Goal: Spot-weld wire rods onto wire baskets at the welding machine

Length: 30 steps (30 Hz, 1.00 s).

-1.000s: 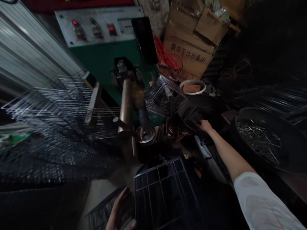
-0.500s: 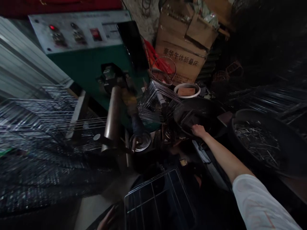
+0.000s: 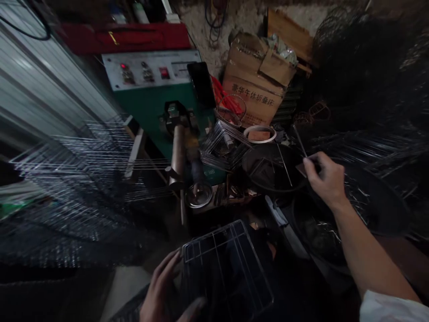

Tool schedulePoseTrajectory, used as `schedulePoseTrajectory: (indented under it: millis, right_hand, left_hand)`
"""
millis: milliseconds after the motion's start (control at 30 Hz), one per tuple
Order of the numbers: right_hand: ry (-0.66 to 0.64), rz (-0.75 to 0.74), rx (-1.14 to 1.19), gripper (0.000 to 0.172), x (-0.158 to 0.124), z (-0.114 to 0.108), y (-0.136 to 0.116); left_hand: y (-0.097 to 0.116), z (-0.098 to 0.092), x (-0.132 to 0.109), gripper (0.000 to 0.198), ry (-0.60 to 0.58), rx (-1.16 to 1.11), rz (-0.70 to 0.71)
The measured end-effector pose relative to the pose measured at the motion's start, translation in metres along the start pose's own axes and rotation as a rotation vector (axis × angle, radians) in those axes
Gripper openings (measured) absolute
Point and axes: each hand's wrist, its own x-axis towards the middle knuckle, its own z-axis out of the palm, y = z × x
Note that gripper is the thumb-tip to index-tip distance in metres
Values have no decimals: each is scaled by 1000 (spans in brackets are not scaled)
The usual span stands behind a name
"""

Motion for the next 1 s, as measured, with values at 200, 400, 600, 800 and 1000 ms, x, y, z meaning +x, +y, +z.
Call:
schedulePoseTrajectory:
  millis: [200, 400, 600, 800, 1000]
  right_hand:
    - [16, 35, 290, 15, -15, -79, -58]
    - [-120, 1, 601, 2, -59, -158, -141]
    - [-291, 477, 906, 10, -116, -106, -142]
    - [-631, 213, 594, 40, -195, 7, -106]
    - [-687, 150, 566, 40, -229, 36, -100]
  left_hand:
    - [47, 34, 15, 69, 5, 56, 280]
    - [88, 34, 13, 113, -79, -412, 142]
    - [89, 26, -4, 78, 252, -659, -194]
    - [19, 22, -29, 49, 233, -313, -448]
    - [-32, 43, -38, 48, 141, -335, -473]
